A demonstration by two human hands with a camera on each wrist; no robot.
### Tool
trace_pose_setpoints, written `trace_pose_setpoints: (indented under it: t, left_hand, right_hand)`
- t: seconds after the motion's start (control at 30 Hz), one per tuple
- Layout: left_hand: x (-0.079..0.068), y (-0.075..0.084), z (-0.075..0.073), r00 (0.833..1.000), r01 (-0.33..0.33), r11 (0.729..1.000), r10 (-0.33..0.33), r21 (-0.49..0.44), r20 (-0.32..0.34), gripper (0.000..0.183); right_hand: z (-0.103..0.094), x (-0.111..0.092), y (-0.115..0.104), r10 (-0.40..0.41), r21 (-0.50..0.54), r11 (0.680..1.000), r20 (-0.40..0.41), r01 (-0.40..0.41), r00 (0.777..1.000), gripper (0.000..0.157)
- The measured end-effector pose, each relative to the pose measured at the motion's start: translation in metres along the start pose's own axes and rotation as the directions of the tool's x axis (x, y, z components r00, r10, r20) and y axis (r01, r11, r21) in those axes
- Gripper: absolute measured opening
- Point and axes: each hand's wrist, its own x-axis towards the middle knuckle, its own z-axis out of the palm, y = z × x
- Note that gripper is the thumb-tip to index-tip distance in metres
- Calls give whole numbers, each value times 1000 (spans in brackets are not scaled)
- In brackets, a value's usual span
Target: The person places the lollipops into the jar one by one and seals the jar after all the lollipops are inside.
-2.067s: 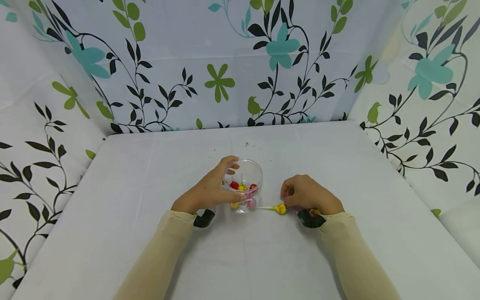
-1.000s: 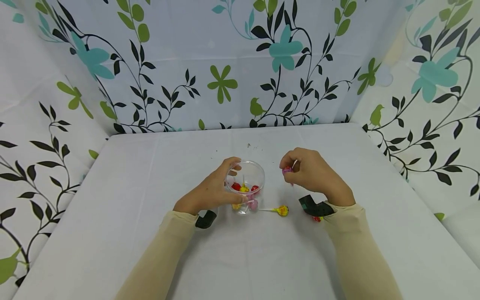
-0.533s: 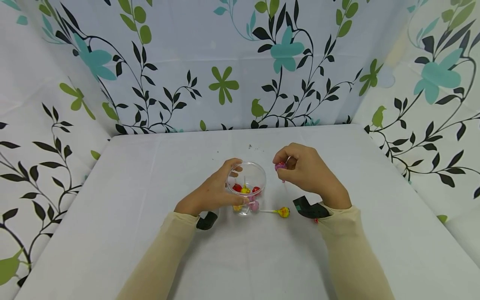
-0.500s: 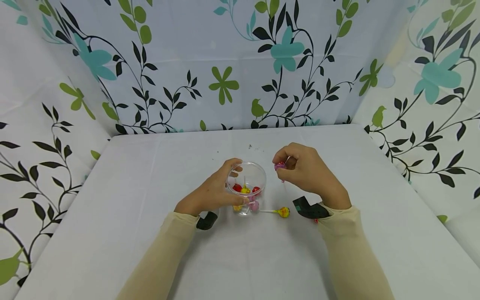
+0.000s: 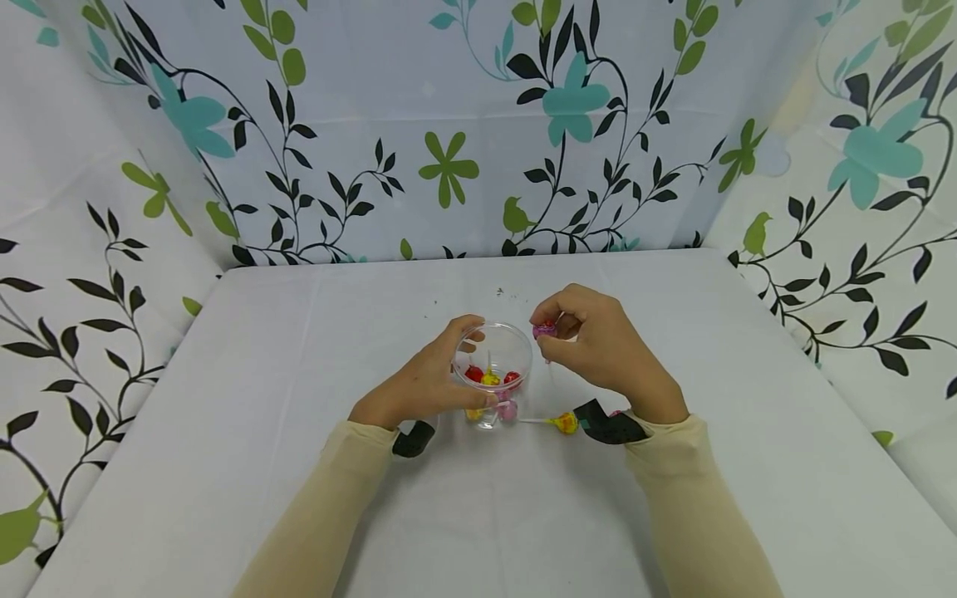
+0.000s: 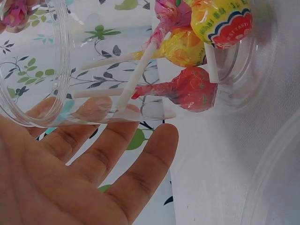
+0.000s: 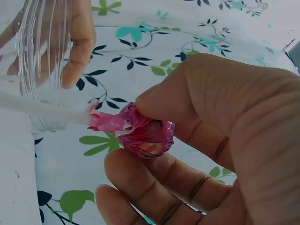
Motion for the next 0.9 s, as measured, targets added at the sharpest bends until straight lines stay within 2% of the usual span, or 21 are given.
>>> trace_pose_setpoints:
  t: [0.47,0.9]
  left_hand:
    - [0,1,0,1000,13,1000,-13,6,3,104]
    - [0,1,0,1000,-1,1000,1,5,1,101]
  right_hand:
    - [15,2,-7,-66,36,997,11,65,998,16]
    - [23,3,-7,-70,33,997,23,69,997,15]
